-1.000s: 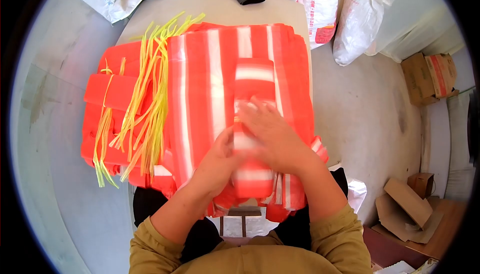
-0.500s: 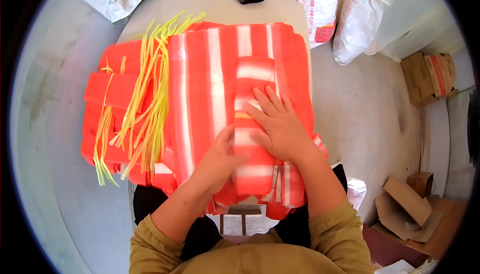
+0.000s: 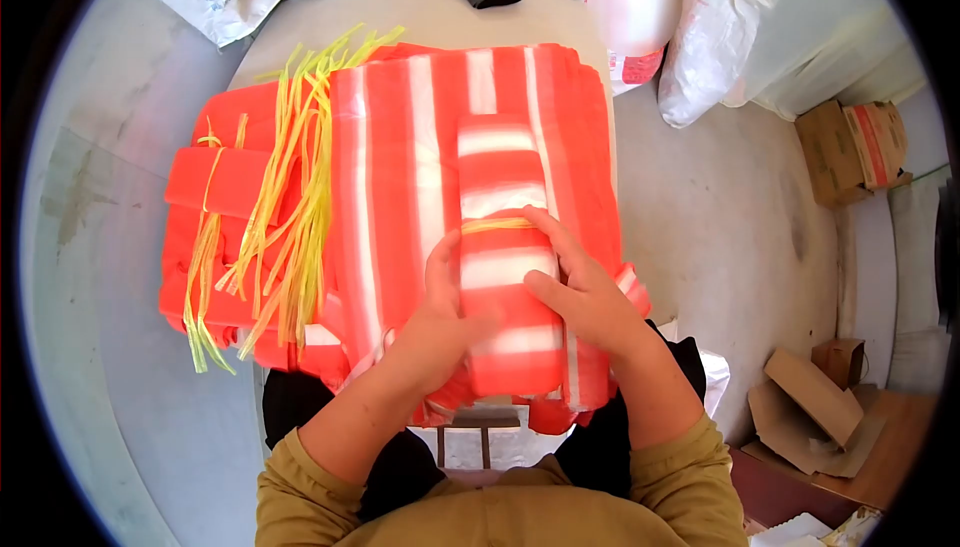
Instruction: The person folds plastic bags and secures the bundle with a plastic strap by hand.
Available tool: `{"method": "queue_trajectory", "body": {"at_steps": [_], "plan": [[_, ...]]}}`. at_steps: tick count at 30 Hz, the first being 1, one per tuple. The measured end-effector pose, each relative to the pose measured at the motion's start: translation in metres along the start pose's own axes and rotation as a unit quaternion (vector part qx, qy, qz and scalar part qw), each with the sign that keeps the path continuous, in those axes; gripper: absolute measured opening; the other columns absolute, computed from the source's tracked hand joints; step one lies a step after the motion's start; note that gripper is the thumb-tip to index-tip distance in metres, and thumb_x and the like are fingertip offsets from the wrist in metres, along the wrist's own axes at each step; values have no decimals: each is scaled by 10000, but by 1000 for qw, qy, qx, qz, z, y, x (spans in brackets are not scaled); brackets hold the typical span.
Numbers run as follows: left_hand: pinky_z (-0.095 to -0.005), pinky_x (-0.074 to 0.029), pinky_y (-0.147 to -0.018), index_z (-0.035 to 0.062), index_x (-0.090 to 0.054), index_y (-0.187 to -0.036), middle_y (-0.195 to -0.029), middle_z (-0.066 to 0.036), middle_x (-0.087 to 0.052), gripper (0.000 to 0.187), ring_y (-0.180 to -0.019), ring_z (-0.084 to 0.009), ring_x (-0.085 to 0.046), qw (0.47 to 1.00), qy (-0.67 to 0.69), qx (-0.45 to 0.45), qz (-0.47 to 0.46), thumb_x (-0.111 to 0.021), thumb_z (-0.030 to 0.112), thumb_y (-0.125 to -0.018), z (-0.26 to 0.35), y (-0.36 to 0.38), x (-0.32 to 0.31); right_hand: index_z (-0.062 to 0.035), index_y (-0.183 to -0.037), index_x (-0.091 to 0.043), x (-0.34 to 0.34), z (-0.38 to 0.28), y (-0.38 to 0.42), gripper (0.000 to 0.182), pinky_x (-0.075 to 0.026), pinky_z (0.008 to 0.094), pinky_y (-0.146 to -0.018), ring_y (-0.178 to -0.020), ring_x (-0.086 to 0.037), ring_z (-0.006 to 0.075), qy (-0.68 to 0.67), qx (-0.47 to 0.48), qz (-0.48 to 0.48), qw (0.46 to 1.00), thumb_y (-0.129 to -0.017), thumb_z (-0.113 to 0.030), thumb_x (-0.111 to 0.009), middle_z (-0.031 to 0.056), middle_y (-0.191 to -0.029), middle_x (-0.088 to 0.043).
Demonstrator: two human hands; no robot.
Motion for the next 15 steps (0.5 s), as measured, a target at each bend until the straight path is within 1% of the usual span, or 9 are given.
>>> {"method": "queue_trajectory", "body": {"at_steps": [2,4,5,6,8,9,11,13,15], "plan": [[-424,-433,-1145,103,85,-1664,-1603,-195,-318,1102,-1449,-284,-410,998,-60,-21,-3,-706,24,-901,-4,5,-7,-59,-1597,-369,-1,9,0,653,-478,318,-1069,-1274,-572,167,-111,-33,16,993,-997,-86,-627,111,-1434,-564],[-419,-436,-1140,101,103,-1662,-1617,-203,-292,1140,-1449,-284,-415,984,-174,-27,7,-723,22,-881,-7,10,-9,-62,-1584,-392,2,10,3,647,-478,328,-1086,-1288,-568,176,-165,-54,50,984,-983,-49,-633,116,-1455,-551],[-416,-434,-1143,99,114,-1661,-1629,-209,-276,1131,-1447,-288,-421,986,-162,-33,-12,-704,17,-884,-11,13,-15,-63,-1577,-403,4,9,3,646,-478,333,-1094,-1295,-566,181,-191,-63,68,977,-976,-30,-636,118,-1466,-544],[-413,-432,-1145,97,125,-1660,-1640,-216,-259,1123,-1445,-291,-427,988,-149,-40,-31,-686,11,-887,-14,16,-20,-56,-1559,-427,8,6,5,622,-479,333,-1095,-1296,-566,189,-187,-83,93,974,-974,-14,-637,119,-1483,-529],[-407,-472,-1101,96,123,-1660,-1642,-222,-268,1086,-1380,-279,-501,980,-192,-27,-39,-655,19,-906,-29,18,-19,-62,-1571,-412,18,13,1,642,-484,339,-1092,-1298,-566,194,-155,-39,128,979,-973,-16,-642,121,-1488,-524],[-395,-508,-1038,119,127,-1664,-1581,-210,-361,1047,-1278,-257,-568,977,-205,-18,-62,-627,19,-944,-27,23,-26,-65,-1577,-404,23,12,0,652,-486,343,-1090,-1299,-567,197,-138,-16,144,980,-973,-17,-644,121,-1491,-521],[-371,-580,-912,165,134,-1670,-1460,-187,-548,971,-1072,-214,-700,967,-230,-4,-109,-572,20,-1021,-22,31,-39,-66,-1597,-374,26,6,3,704,-462,354,-1115,-1358,-522,221,-90,-23,140,986,-957,-37,-668,144,-1536,-486],[-353,-582,-900,148,48,-1687,-1457,-168,-562,928,-1039,-223,-716,912,-378,12,-160,-591,46,-1022,-15,40,-38,-41,-1590,-377,28,10,4,733,-416,356,-1155,-1433,-455,239,-82,-19,136,987,-935,-87,-702,169,-1587,-441],[-401,-597,-883,168,-34,-1688,-1654,-129,-254,998,-1043,-307,-725,774,-606,-94,-157,-717,227,-962,-7,41,-24,-74,-1614,-344,34,9,5,741,-435,367,-1149,-1405,-487,243,-91,-19,143,985,-955,-47,-683,153,-1582,-442]]}}
Point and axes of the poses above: each hand's wrist, its own y-axis away from the middle knuckle, its own x-axis out of the back of the hand, z = x × y, the point moved 6 cm from there along -y, towards the middle knuckle
